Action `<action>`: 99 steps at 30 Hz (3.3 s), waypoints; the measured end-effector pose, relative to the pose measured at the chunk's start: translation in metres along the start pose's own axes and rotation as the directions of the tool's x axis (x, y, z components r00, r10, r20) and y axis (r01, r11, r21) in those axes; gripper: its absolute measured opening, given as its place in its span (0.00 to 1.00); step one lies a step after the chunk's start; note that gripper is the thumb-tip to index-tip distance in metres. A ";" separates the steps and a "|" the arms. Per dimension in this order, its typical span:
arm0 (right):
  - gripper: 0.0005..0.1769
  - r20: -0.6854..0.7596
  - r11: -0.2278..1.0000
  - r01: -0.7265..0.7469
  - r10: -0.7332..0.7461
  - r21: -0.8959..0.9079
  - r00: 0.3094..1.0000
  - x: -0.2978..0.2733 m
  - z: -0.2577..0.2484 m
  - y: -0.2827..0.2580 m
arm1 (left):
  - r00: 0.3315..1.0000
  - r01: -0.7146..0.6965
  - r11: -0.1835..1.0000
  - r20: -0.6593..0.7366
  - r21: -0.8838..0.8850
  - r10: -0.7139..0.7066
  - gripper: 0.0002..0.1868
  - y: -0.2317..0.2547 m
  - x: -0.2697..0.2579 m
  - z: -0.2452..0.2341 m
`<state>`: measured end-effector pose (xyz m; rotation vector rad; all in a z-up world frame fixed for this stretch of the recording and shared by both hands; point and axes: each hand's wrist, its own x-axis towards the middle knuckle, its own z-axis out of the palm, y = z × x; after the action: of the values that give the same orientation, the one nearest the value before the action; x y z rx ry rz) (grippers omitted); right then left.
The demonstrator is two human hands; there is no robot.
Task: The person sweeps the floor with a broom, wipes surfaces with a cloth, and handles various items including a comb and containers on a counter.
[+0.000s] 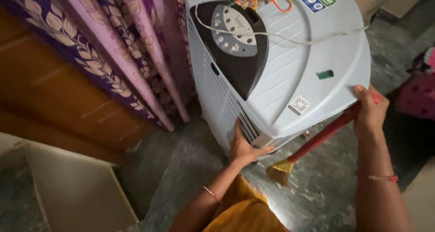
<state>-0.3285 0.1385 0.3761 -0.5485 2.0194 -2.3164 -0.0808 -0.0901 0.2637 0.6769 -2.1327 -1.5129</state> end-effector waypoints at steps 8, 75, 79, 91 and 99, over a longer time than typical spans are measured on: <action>0.31 0.102 0.998 0.046 -0.050 0.040 0.993 -0.037 -0.002 -0.009 | 0.995 -0.057 0.997 -0.075 0.044 0.060 0.80 0.000 -0.059 -0.015; 0.24 0.045 -0.028 0.146 0.880 -0.989 0.474 -0.336 -0.322 0.232 | 0.916 -0.116 0.938 0.400 0.328 -0.027 0.13 -0.095 -0.235 0.192; 0.26 -0.175 -0.089 -0.181 0.818 -0.980 0.548 -0.337 -0.310 0.234 | 0.911 -0.079 0.865 0.389 0.496 -0.139 0.12 -0.128 -0.226 0.179; 0.36 0.214 0.039 0.420 0.901 -0.907 0.379 -0.280 -0.279 0.252 | 0.933 -0.129 0.928 0.359 0.350 -0.006 0.11 -0.121 -0.156 0.201; 0.38 -0.014 -0.048 0.071 0.909 -0.996 0.417 -0.153 -0.247 0.297 | 0.904 0.066 0.813 0.309 0.578 -0.294 0.12 -0.091 -0.103 0.204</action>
<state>-0.3157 0.3631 0.0271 -0.3969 2.2245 0.1373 -0.1106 0.0977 0.1073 0.8513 -2.9491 -1.1683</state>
